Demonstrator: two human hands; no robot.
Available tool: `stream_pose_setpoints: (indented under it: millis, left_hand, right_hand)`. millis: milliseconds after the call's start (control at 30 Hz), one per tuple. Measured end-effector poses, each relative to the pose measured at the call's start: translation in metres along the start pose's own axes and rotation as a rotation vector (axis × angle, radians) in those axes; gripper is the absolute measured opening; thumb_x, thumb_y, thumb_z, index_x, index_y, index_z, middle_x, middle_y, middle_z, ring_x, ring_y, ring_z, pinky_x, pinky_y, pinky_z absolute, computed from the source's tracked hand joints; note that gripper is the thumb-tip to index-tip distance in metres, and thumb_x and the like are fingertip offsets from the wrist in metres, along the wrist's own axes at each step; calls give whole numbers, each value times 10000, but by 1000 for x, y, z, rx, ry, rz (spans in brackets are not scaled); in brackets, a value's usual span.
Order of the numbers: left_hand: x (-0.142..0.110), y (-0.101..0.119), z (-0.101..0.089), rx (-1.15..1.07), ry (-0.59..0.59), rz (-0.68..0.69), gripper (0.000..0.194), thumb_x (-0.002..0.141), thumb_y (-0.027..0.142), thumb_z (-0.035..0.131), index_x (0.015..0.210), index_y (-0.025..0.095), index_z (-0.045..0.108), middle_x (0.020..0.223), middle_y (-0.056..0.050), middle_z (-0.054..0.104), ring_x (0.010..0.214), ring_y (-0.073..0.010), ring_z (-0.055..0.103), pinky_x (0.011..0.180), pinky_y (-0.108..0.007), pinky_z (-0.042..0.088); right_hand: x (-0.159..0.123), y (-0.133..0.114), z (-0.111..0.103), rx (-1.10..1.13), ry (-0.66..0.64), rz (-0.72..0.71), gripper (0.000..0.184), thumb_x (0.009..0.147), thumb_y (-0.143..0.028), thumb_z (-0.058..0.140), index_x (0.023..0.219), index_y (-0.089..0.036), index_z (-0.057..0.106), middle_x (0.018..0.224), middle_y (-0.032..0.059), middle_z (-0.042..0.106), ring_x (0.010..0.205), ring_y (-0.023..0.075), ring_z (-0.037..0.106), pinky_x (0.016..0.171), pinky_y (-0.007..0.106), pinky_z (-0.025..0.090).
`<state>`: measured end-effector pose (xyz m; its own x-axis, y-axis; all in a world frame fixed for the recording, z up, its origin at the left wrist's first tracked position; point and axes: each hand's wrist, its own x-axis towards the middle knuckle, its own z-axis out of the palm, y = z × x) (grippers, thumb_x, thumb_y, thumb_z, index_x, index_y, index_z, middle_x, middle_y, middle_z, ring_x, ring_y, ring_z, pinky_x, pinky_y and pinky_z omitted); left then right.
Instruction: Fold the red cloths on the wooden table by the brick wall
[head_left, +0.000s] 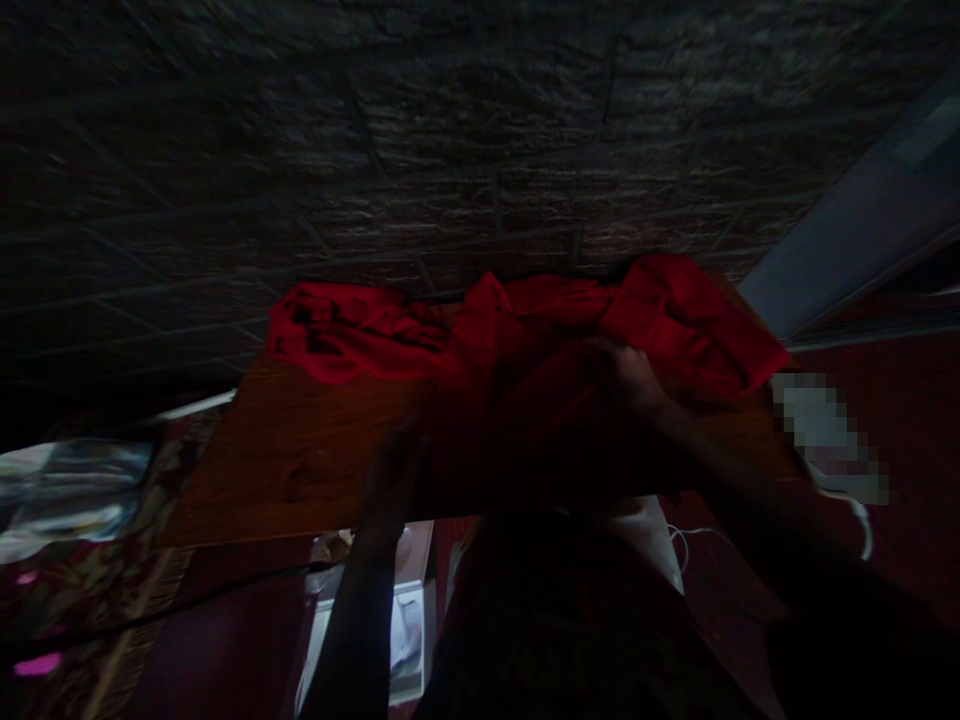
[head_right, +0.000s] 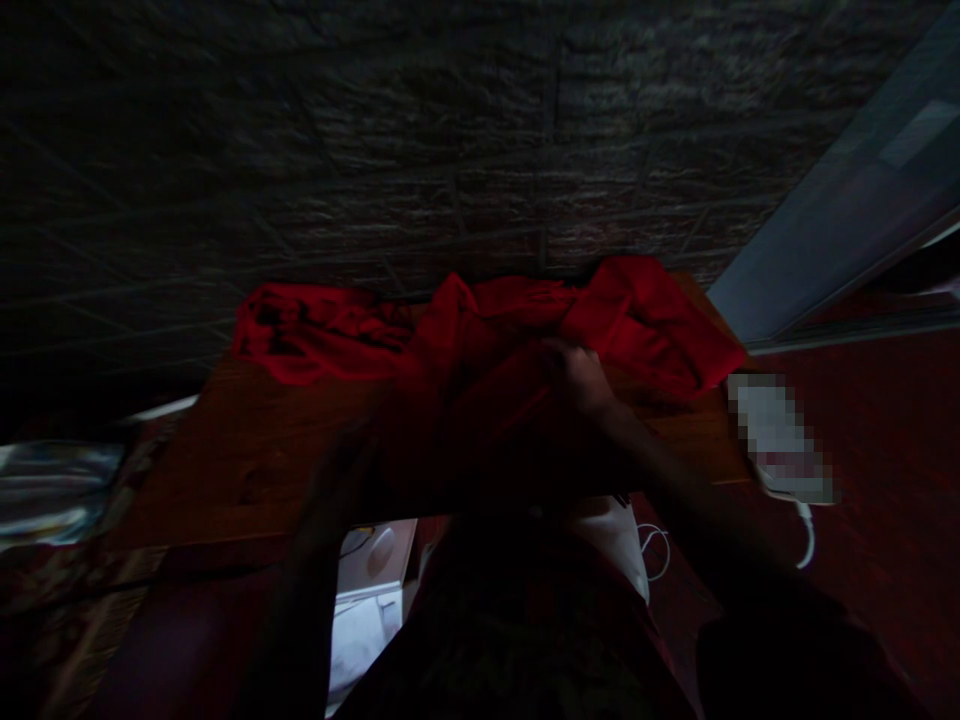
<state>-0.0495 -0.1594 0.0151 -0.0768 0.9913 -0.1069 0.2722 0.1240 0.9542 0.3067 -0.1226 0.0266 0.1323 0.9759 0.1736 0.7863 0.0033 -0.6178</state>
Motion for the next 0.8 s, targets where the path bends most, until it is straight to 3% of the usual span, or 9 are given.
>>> stream_pose_setpoints:
  millis: [200, 333, 500, 567, 633, 700, 800]
  left_hand:
    - [-7, 6, 4, -52, -52, -1, 524, 817, 466, 665, 1262, 201, 585, 1299, -109, 640, 1210, -248, 593, 1054, -379, 455]
    - [-5, 7, 8, -79, -11, -7, 532, 814, 454, 670, 1273, 204, 573, 1295, -105, 641, 1201, -243, 601, 1037, -371, 469]
    - [0, 5, 11, -29, -1, 87, 486, 827, 458, 650, 1236, 200, 606, 1309, -94, 633, 1215, -241, 589, 1057, -369, 452]
    - [-1, 5, 12, -45, -14, 97, 492, 843, 464, 641, 1258, 204, 595, 1311, -94, 633, 1210, -239, 591, 1052, -370, 455]
    - [-3, 4, 12, -73, -26, 89, 508, 850, 484, 637, 1270, 204, 587, 1308, -99, 634, 1199, -242, 599, 1030, -366, 471]
    - [-5, 4, 12, -97, -35, 77, 535, 846, 507, 638, 1282, 203, 578, 1314, -105, 631, 1200, -247, 600, 1017, -360, 480]
    - [-6, 0, 13, -143, -44, 74, 574, 838, 522, 642, 1306, 202, 550, 1336, -113, 616, 1217, -247, 591, 1027, -362, 475]
  right_hand:
    - [-4, 8, -4, 73, 31, 69, 323, 923, -291, 530, 1179, -166, 682, 1126, 100, 729, 995, 239, 692, 899, 373, 537]
    - [-6, 14, -4, 57, 18, 62, 316, 926, -286, 518, 1172, -175, 683, 1106, 100, 730, 963, 241, 692, 878, 384, 541]
    - [-12, -16, -3, -92, 85, -80, 259, 928, -284, 505, 1031, -187, 722, 1105, 120, 709, 1068, 277, 633, 969, 427, 482]
    - [-11, -42, 2, -14, -23, -104, 263, 940, -357, 520, 937, -193, 726, 995, 104, 724, 973, 255, 660, 903, 392, 510]
    - [-4, -71, 12, 195, -302, -39, 306, 936, -431, 547, 846, -185, 705, 824, 68, 722, 795, 201, 680, 747, 314, 544]
    - [8, -95, 26, 479, -538, 127, 315, 919, -450, 589, 814, -166, 676, 755, 45, 712, 707, 159, 675, 619, 241, 538]
    - [24, -115, 46, 778, -665, 365, 248, 869, -384, 684, 815, -144, 658, 784, 42, 724, 674, 126, 670, 556, 195, 540]
